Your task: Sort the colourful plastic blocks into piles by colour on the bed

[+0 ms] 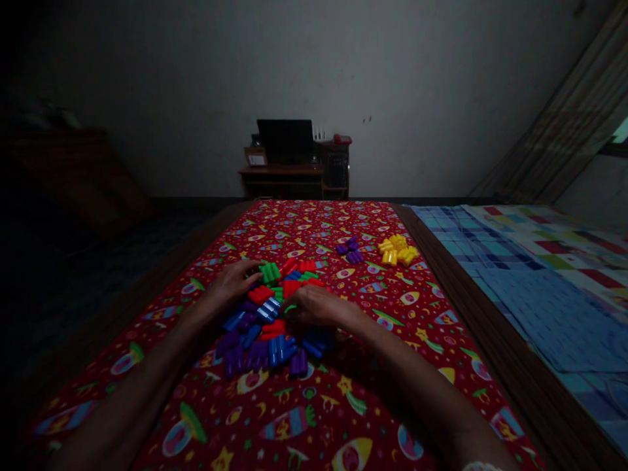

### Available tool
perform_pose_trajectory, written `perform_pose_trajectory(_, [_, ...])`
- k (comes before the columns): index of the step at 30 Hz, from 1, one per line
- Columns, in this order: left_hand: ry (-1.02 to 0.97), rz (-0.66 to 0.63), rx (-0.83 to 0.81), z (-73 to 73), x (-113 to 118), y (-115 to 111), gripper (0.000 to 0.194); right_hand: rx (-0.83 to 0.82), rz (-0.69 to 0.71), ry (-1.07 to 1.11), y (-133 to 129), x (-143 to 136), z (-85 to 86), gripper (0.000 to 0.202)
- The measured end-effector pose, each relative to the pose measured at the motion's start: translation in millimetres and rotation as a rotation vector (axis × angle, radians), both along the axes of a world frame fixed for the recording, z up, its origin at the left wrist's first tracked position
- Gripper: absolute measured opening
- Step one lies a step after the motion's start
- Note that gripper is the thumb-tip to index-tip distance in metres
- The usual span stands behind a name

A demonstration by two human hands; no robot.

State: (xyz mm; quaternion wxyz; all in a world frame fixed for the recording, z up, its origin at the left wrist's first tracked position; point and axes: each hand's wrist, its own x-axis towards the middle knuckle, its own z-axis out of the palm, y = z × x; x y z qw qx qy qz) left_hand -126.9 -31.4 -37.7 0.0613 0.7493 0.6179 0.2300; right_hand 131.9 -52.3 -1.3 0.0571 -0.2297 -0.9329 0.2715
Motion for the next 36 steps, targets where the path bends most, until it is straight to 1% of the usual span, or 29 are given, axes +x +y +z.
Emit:
perform_pose_trajectory(2, [-0.003, 0.008, 0.069, -4.2, -3, 3, 0.041, 0.083, -0.064, -0.053, 0, 3, 4.4, 0.013])
perform_pose_trajectory(4, [-0.006, 0.016, 0.101, -5.4, -8, 5, 0.043, 0.108, -0.059, -0.061, -4, 5, 11.8, 0.011])
perform_pose_trajectory(6, [-0.016, -0.001, 0.063, -5.6, -14, 5, 0.046, 0.072, 0.021, -0.020, -16, 3, 18.1, 0.013])
perform_pose_trajectory(8, [-0.034, -0.029, -0.053, -6.3, -22, 4, 0.050, 0.066, 0.149, 0.040, -32, -4, 19.3, 0.018])
perform_pose_trajectory(9, [-0.042, -0.037, -0.123, -6.7, -27, 3, 0.054, 0.101, 0.212, 0.078, -41, -7, 17.3, 0.022])
perform_pose_trajectory(11, [-0.057, -0.038, -0.233, -6.7, -34, 1, 0.060, 0.227, 0.317, 0.126, -55, -16, 9.0, 0.028])
perform_pose_trajectory(13, [-0.064, -0.051, -0.286, -4.6, -39, 0, 0.063, 0.362, 0.368, 0.107, -62, -22, -2.3, 0.029])
perform_pose_trajectory(14, [-0.060, -0.063, -0.299, -2.6, -40, 0, 0.062, 0.407, 0.367, 0.081, -62, -23, -8.0, 0.029])
perform_pose_trajectory(16, [-0.023, -0.080, -0.321, 2.5, -39, -1, 0.054, 0.448, 0.328, 0.030, -56, -24, -17.3, 0.031])
perform_pose_trajectory(18, [0.036, -0.071, -0.328, 7.2, -35, -2, 0.046, 0.450, 0.259, 0.002, -45, -23, -22.8, 0.035])
perform_pose_trajectory(20, [0.061, -0.051, -0.320, 9.7, -27, -3, 0.044, 0.434, 0.198, -0.011, -33, -19, -24.7, 0.038])
perform_pose_trajectory(23, [-0.009, -0.050, -0.323, 8.4, -9, -5, 0.052, 0.412, 0.133, 0.005, -19, -12, -24.2, 0.037])
perform_pose_trajectory(25, [-0.078, -0.085, -0.355, 5.3, 3, -7, 0.059, 0.404, 0.100, 0.017, -12, -8, -23.8, 0.033])
perform_pose_trajectory(27, [-0.134, -0.132, -0.370, 1.8, 14, -8, 0.065, 0.399, 0.095, 0.019, -8, -4, -23.8, 0.027])
perform_pose_trajectory(29, [-0.174, -0.171, -0.348, -0.5, 21, -9, 0.067, 0.416, 0.098, 0.017, -7, -3, -24.0, 0.021])
perform_pose_trajectory(31, [-0.195, -0.191, -0.327, -0.2, 25, -10, 0.065, 0.447, 0.099, 0.021, -8, -4, -23.2, 0.018])
perform_pose_trajectory(33, [-0.195, -0.200, -0.311, 3.3, 24, -10, 0.059, 0.463, 0.094, 0.035, -11, -6, -20.7, 0.017])
perform_pose_trajectory(36, [-0.160, -0.172, -0.285, 12.4, 17, -10, 0.050, 0.401, 0.073, 0.079, -14, -9, -12.2, 0.018])
